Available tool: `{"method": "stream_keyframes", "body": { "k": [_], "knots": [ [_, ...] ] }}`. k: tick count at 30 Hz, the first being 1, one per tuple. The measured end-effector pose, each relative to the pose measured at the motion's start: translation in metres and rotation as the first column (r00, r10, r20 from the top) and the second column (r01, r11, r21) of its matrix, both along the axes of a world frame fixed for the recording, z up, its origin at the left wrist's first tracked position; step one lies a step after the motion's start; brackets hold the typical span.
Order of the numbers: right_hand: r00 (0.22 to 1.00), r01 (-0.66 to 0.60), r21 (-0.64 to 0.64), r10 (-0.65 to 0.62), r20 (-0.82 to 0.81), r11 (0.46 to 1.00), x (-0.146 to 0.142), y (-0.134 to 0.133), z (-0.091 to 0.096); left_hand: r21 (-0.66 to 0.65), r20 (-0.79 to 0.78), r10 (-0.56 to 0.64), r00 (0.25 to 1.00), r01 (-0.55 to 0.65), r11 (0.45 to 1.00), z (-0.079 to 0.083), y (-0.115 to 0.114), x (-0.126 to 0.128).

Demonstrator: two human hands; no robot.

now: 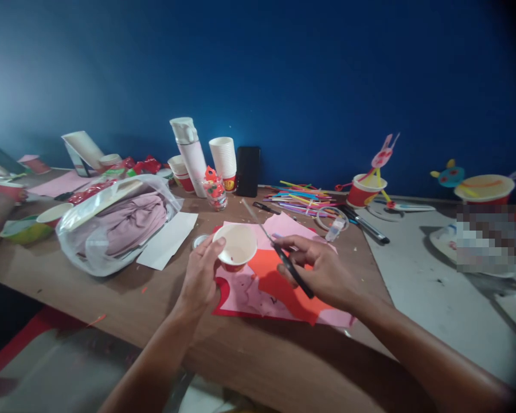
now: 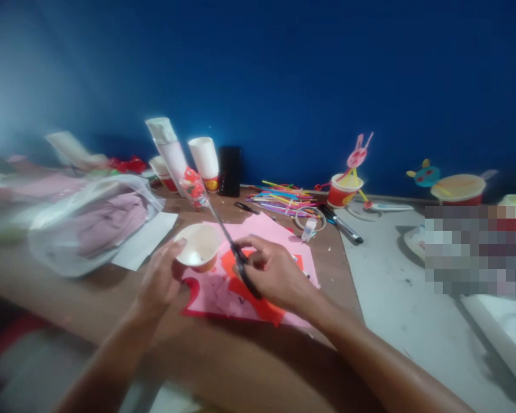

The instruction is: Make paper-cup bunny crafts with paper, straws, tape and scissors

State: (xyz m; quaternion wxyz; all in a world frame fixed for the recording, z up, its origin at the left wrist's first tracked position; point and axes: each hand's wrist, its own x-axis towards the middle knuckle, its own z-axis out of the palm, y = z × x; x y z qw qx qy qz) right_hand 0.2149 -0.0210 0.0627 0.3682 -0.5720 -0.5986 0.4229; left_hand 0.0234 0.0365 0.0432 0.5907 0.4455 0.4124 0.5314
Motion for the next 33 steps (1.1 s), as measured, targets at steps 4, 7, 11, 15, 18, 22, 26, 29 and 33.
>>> {"method": "stream_keyframes", "body": {
  "k": [4, 7, 11, 15, 18, 22, 26, 29, 33],
  "knots": [
    [0.993, -0.09, -0.077, 0.095, 0.068, 0.993, -0.008, -0.009, -0.002, 0.093, -0.04, 0.153, 0.987, -0.149, 0.984, -0.001, 0.013, -0.007],
    [0.988, -0.113, -0.103, 0.122, 0.093, 0.988, -0.013, -0.01, -0.003, 0.136, -0.085, 0.183, 0.979, -0.17, 0.976, -0.006, 0.015, -0.01],
    [0.984, -0.108, -0.112, 0.123, 0.13, 0.988, -0.015, -0.008, 0.0, 0.173, -0.161, 0.15, 0.975, -0.122, 0.977, -0.01, 0.011, -0.009],
    [0.982, -0.109, -0.093, 0.122, 0.144, 0.99, -0.014, -0.007, 0.002, 0.192, -0.219, 0.138, 0.966, -0.096, 0.977, -0.01, 0.009, -0.007],
    [0.979, -0.11, -0.079, 0.122, 0.161, 0.991, -0.013, -0.007, 0.0, 0.198, -0.248, 0.132, 0.96, -0.083, 0.977, -0.009, 0.007, -0.006],
    [0.978, -0.107, -0.081, 0.12, 0.173, 0.991, -0.013, -0.008, -0.002, 0.198, -0.243, 0.126, 0.962, -0.078, 0.977, -0.009, 0.006, -0.005],
    [0.974, -0.107, -0.049, 0.114, 0.197, 0.993, -0.014, -0.009, -0.005, 0.182, -0.284, 0.121, 0.951, -0.07, 0.981, -0.01, 0.005, -0.006],
    [0.975, -0.108, -0.034, 0.113, 0.189, 0.994, -0.016, -0.01, -0.006, 0.179, -0.341, 0.113, 0.933, -0.053, 0.982, -0.01, 0.006, -0.008],
    [0.961, -0.098, 0.023, 0.089, 0.263, 0.995, -0.019, -0.011, -0.004, 0.228, -0.434, 0.142, 0.89, -0.044, 0.973, -0.009, 0.007, -0.011]
  ]
}}
